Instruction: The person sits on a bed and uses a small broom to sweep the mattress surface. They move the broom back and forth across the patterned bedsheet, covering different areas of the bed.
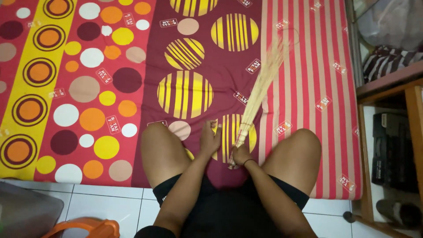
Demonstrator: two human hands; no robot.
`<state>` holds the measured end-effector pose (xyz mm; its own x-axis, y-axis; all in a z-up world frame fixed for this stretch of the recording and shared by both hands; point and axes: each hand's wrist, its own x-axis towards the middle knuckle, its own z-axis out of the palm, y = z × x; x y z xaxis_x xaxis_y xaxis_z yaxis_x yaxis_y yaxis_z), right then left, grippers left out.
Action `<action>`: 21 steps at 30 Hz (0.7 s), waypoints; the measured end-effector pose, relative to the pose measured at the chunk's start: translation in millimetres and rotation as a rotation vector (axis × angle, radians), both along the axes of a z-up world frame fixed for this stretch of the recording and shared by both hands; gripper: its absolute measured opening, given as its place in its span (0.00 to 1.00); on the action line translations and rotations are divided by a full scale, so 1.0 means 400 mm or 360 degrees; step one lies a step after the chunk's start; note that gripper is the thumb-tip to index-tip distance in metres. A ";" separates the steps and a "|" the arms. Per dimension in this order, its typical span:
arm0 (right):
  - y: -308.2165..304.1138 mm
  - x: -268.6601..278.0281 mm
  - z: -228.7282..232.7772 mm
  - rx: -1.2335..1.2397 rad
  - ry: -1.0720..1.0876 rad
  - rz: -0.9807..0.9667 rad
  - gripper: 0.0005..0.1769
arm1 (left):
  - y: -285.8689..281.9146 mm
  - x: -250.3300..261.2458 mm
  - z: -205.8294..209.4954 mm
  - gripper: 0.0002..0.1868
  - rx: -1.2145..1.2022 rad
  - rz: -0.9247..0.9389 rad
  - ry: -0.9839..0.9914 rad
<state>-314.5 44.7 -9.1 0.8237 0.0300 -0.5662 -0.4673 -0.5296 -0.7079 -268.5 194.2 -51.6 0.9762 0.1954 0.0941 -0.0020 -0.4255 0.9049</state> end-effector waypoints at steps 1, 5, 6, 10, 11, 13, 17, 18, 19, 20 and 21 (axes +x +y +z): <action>0.027 -0.025 0.037 -0.0122 0.0031 0.0084 0.37 | -0.012 -0.013 0.019 0.18 -0.0039 -0.0029 0.0015; 0.046 0.002 0.140 -0.0105 -0.0350 0.0036 0.25 | -0.032 -0.008 0.054 0.18 -0.0137 -0.0010 0.0021; 0.034 0.008 0.119 -0.0107 -0.0347 0.0055 0.25 | -0.031 -0.009 0.051 0.18 -0.0141 0.0009 0.0024; 0.015 0.030 0.058 -0.0217 -0.0145 0.0381 0.35 | -0.025 0.000 0.029 0.21 -0.0245 0.0101 0.0244; 0.015 0.034 0.046 -0.0301 -0.0072 0.0576 0.42 | -0.024 0.005 0.019 0.21 -0.0261 0.0096 0.0415; 0.059 0.003 0.163 -0.0271 0.0079 0.0666 0.43 | -0.033 0.012 -0.015 0.18 -0.0221 0.0073 0.0468; 0.093 -0.004 0.304 -0.0285 0.0175 0.0648 0.46 | -0.049 0.022 0.010 0.13 -0.0056 -0.0011 0.0326; 0.066 0.032 0.213 -0.0287 0.0171 0.0654 0.46 | -0.056 0.024 0.030 0.13 -0.0058 -0.0006 0.0323; 0.038 0.069 0.122 -0.0297 0.0046 0.0583 0.46 | -0.062 0.025 0.050 0.15 -0.0252 0.0056 0.0301; 0.014 0.094 0.028 -0.0301 -0.0070 0.0516 0.45 | -0.065 0.013 0.068 0.17 -0.0442 0.0122 0.0288; 0.000 0.105 0.046 -0.0298 -0.0064 0.0525 0.45 | -0.065 0.016 0.050 0.17 -0.0440 0.0131 0.0294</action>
